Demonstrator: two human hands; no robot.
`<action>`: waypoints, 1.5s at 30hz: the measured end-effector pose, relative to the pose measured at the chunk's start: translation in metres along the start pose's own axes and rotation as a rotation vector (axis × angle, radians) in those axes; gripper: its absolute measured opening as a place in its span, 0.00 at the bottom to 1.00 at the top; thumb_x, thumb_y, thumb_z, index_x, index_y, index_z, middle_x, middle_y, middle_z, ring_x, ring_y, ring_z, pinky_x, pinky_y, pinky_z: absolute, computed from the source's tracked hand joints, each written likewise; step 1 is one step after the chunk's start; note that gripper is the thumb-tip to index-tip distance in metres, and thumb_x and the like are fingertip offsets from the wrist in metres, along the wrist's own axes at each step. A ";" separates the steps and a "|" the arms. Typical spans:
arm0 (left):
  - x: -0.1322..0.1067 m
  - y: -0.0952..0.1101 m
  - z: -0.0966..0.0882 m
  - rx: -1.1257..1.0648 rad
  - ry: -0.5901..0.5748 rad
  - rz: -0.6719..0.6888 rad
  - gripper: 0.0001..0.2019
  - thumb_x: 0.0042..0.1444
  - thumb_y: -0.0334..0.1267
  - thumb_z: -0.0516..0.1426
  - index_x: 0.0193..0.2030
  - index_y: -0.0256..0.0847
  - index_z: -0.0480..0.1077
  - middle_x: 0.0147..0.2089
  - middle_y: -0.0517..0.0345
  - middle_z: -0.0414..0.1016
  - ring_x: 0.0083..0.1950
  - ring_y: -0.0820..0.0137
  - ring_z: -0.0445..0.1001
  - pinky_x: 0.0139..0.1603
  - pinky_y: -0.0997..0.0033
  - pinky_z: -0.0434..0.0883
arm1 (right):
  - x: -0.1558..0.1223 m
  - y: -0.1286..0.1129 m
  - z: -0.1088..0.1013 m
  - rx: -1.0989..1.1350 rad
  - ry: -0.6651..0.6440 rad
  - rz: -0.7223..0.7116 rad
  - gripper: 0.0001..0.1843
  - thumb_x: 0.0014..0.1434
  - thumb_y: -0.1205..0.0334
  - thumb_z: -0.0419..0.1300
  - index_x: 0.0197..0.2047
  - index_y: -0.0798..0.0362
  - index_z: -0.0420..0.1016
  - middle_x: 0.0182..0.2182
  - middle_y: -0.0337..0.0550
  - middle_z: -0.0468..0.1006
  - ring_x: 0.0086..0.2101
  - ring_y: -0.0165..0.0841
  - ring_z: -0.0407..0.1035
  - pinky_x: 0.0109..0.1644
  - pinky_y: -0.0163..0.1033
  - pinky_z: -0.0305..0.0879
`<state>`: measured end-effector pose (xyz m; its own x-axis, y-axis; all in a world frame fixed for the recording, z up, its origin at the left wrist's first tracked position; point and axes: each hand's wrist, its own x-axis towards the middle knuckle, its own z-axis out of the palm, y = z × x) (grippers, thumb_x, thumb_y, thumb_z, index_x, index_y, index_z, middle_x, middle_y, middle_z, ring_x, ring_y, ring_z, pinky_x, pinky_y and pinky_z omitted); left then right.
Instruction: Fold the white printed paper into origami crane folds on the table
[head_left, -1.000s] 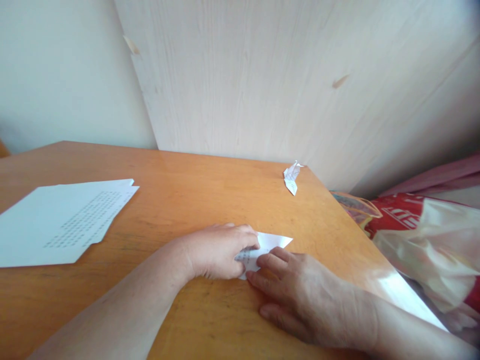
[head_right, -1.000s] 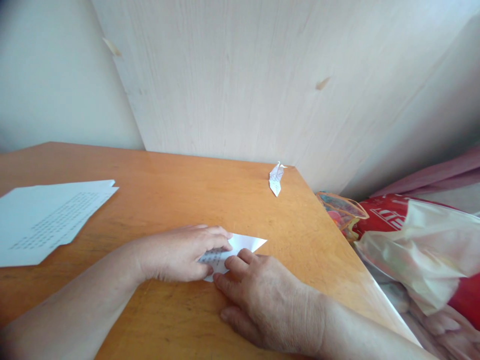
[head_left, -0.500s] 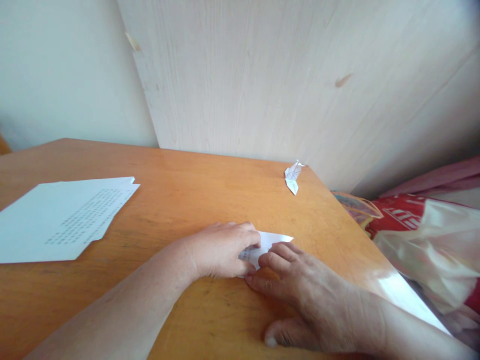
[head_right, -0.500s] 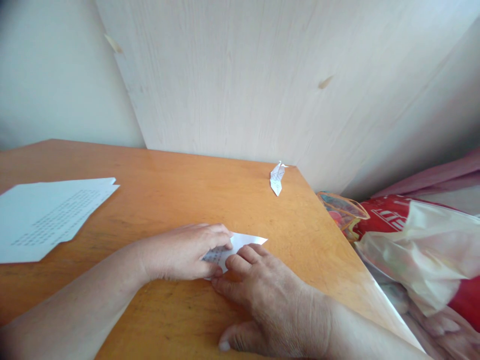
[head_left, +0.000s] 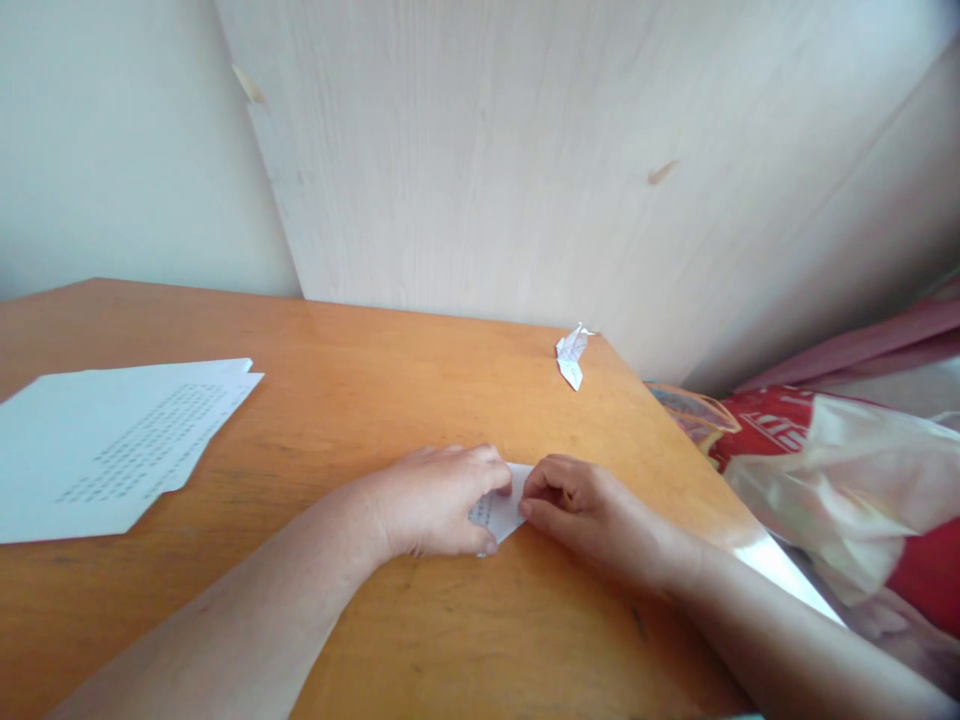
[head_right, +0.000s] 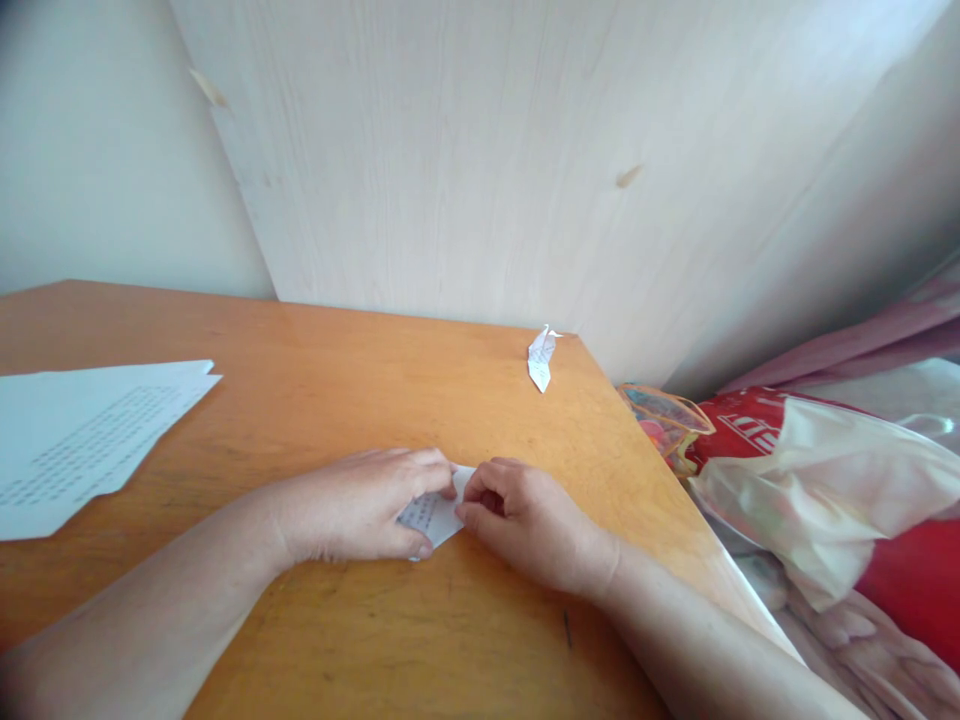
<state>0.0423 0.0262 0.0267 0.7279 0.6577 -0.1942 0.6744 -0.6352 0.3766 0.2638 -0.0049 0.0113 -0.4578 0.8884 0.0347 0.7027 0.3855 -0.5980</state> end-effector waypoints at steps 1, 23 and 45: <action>0.000 0.000 0.000 -0.002 0.002 0.006 0.20 0.49 0.47 0.64 0.49 0.50 0.69 0.48 0.58 0.72 0.47 0.61 0.73 0.44 0.64 0.68 | 0.002 0.000 0.003 -0.030 -0.020 0.016 0.06 0.62 0.61 0.60 0.33 0.52 0.74 0.30 0.38 0.74 0.30 0.29 0.67 0.32 0.35 0.58; -0.001 0.001 -0.003 0.020 0.006 0.008 0.23 0.50 0.51 0.61 0.52 0.50 0.68 0.50 0.56 0.72 0.47 0.59 0.74 0.42 0.63 0.70 | 0.029 -0.015 -0.011 -0.380 -0.277 0.217 0.21 0.49 0.41 0.67 0.38 0.48 0.76 0.33 0.41 0.79 0.30 0.34 0.68 0.29 0.37 0.52; 0.000 -0.005 0.000 0.002 0.005 0.032 0.23 0.49 0.49 0.61 0.53 0.52 0.69 0.51 0.57 0.72 0.48 0.59 0.73 0.45 0.61 0.69 | 0.034 0.024 -0.039 -0.457 -0.250 0.343 0.19 0.50 0.45 0.68 0.36 0.50 0.74 0.35 0.42 0.78 0.32 0.36 0.69 0.29 0.37 0.53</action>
<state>0.0387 0.0290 0.0252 0.7485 0.6390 -0.1770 0.6508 -0.6570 0.3806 0.2868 0.0441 0.0292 -0.2393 0.9164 -0.3208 0.9691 0.2050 -0.1371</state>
